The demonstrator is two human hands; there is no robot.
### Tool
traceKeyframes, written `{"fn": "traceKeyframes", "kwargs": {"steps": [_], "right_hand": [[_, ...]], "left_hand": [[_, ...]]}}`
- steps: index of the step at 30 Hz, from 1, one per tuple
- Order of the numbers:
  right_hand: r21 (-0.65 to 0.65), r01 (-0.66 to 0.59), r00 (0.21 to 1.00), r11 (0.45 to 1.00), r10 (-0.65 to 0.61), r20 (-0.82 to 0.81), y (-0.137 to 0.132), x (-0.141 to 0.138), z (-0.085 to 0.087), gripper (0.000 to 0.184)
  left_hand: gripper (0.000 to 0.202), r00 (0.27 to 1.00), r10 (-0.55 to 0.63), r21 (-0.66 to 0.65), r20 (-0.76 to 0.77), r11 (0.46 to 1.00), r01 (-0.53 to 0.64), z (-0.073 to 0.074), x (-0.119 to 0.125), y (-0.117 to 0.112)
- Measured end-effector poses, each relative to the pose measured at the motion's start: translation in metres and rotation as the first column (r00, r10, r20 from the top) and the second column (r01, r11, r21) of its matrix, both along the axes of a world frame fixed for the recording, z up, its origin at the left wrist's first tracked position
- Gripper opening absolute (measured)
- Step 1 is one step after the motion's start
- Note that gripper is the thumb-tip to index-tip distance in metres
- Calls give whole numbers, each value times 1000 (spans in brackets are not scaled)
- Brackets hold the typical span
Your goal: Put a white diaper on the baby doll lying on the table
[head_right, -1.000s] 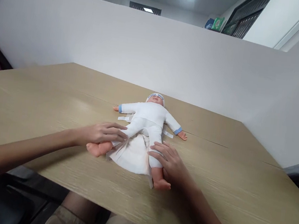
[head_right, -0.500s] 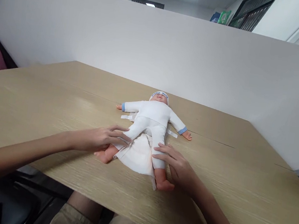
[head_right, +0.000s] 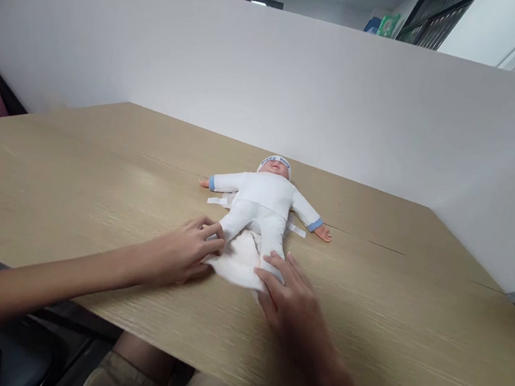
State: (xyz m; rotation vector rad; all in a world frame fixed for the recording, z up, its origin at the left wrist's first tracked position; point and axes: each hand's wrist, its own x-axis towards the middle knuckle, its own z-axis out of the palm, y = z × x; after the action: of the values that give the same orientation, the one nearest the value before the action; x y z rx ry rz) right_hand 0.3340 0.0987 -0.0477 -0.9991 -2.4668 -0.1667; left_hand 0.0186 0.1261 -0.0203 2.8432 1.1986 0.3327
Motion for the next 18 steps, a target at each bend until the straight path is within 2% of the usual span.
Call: {"fn": "traceKeyframes", "kwargs": {"steps": [2, 5, 7, 9, 11, 14, 18], "right_hand": [[-9, 26, 999, 1000, -26, -40, 7, 0, 5, 29], [-128, 139, 982, 982, -153, -107, 22, 0, 22, 27], [-201, 186, 956, 962, -224, -188, 37, -2, 36, 30], [-239, 176, 923, 955, -244, -298, 58, -6, 46, 32], [-275, 161, 874, 948, -267, -406, 83, -10, 52, 35], [-404, 188, 780, 895, -386, -493, 126, -15, 51, 42], [-526, 196, 705, 828, -491, -512, 175, -21, 42, 43]], "left_hand": [[15, 1000, 25, -19, 13, 1000, -25, 7, 2, 8], [24, 982, 85, -98, 168, 993, -69, 23, 2, 26], [25, 934, 154, -187, 323, 978, -96, 33, 3, 41], [25, 859, 218, -264, 462, 959, -102, 40, 8, 59], [24, 783, 251, -281, 570, 954, -101, 44, 15, 81], [21, 698, 290, -279, 655, 951, -133, 42, 29, 121], [31, 667, 332, -369, 667, 925, -90, 25, 43, 169]]}}
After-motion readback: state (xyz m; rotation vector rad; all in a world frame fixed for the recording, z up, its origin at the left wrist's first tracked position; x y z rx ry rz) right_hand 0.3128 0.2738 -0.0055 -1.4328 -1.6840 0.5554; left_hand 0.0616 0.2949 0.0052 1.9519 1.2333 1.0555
